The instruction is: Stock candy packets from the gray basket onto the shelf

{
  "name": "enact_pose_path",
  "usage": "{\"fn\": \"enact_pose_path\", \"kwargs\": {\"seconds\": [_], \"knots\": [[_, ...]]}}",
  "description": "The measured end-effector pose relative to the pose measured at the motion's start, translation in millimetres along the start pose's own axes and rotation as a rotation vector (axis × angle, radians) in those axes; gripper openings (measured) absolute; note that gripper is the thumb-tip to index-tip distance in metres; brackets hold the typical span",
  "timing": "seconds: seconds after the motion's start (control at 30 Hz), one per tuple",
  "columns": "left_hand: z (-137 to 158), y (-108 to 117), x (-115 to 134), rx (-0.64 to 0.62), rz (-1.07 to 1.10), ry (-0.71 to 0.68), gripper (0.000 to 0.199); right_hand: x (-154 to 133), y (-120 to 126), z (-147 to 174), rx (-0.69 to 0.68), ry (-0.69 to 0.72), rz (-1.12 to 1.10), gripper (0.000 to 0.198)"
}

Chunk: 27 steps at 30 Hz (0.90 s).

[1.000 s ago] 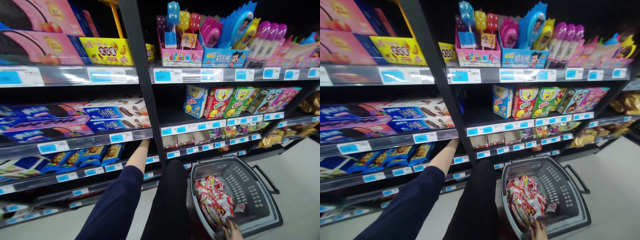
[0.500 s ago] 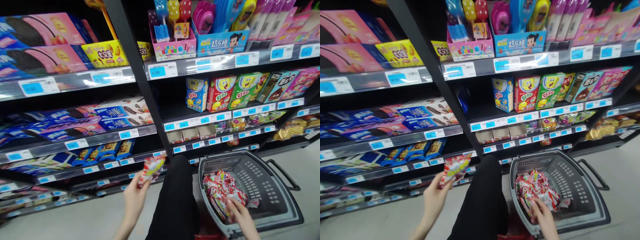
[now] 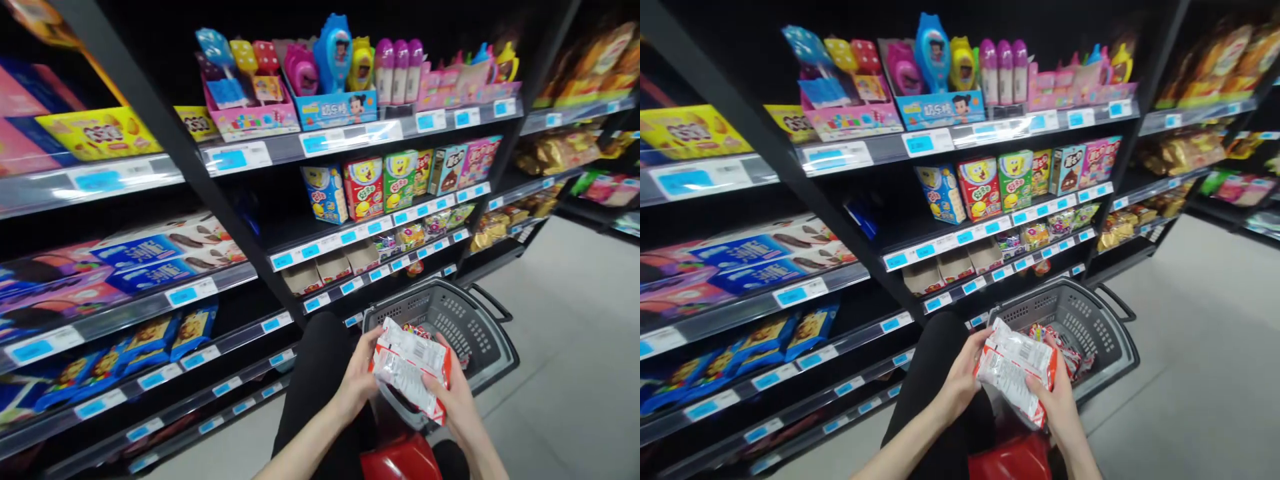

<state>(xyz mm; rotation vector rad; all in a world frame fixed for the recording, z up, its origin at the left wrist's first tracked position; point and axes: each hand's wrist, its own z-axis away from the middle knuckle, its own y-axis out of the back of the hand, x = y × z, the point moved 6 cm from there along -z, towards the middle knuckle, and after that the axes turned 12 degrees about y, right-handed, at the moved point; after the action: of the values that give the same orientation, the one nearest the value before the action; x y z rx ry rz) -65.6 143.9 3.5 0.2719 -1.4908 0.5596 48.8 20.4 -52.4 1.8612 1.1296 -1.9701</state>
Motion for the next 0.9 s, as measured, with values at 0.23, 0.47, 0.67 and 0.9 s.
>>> {"fn": "enact_pose_path", "kwargs": {"seconds": [0.23, 0.47, 0.67, 0.9], "knots": [[-32.4, -26.8, -71.5, -0.535, 0.380, 0.859, 0.039, -9.4, 18.0, 2.1, -0.310, -0.158, 0.002, 0.079], [-11.4, -42.2, -117.6, -0.494, 0.185, 1.014, 0.028, 11.6, 52.8, -18.2, -0.167, -0.149, 0.352, 0.034], [-31.8, -45.2, -116.2, 0.109, 0.738, 0.548, 0.036, 32.9, 64.8, -11.5, 0.260, -0.166, 0.140, 0.045], [-41.2, -31.6, -99.2, 0.089, 0.679, 0.423, 0.056, 59.2, 36.5, -8.3, 0.216, -0.107, -0.029, 0.053]]}}
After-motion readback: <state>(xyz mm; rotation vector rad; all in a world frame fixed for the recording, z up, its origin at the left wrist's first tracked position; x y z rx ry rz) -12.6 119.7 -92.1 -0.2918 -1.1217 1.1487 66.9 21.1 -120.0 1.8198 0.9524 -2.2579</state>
